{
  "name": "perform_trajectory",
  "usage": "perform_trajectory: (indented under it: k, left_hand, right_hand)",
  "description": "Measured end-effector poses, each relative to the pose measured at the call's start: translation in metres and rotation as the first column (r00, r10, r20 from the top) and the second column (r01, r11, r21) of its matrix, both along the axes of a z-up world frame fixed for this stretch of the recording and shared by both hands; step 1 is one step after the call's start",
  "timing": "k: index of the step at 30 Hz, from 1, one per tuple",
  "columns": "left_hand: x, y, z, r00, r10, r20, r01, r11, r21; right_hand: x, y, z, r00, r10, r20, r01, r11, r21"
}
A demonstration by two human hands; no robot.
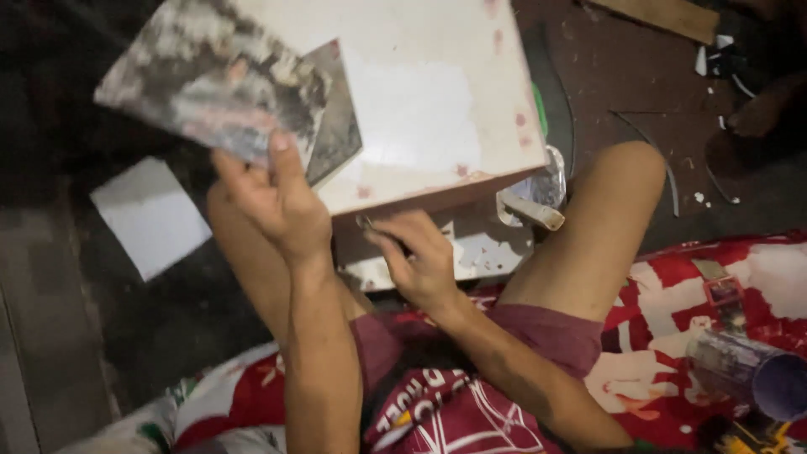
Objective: Sanding and scraping a filler layer on a wooden box to achieve a smooth surface finish.
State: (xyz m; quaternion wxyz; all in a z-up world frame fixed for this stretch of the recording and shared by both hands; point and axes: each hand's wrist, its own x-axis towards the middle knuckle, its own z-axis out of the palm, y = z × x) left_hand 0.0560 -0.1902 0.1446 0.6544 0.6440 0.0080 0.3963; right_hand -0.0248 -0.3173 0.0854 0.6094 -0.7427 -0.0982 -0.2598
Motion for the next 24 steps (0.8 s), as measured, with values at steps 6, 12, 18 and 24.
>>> perform_trajectory:
  k: [6,12,18,24]
  left_hand:
    - [-0.002,0.001,-0.002,0.973,0.094,0.212,-0.054,0.981,-0.186]
    - [-0.044,0.032,0.027,0.872,-0.097,0.480,0.269,0.914,-0.303]
    - [-0.066,0.034,0.122,0.772,0.590,0.236,0.097,0.258,-0.961]
    - [-0.111,0.070,0.091,0.585,0.683,0.437,0.217,0.388,-0.896]
  right_hand:
    - [0.002,-0.047,-0.006,0.928,-0.372,0.009,0.370,0.919,-0.135]
    - [0.011,-0.010,0.000,0.897,-0.427,-0.118,0.440,0.890,0.118]
    - [0.005,0.044,0.012,0.993,-0.101,0.062,0.105,0.993,-0.062]
    - [-0.016,0.056,0.016,0.970,0.240,0.019,-0.233,0.956,-0.179]
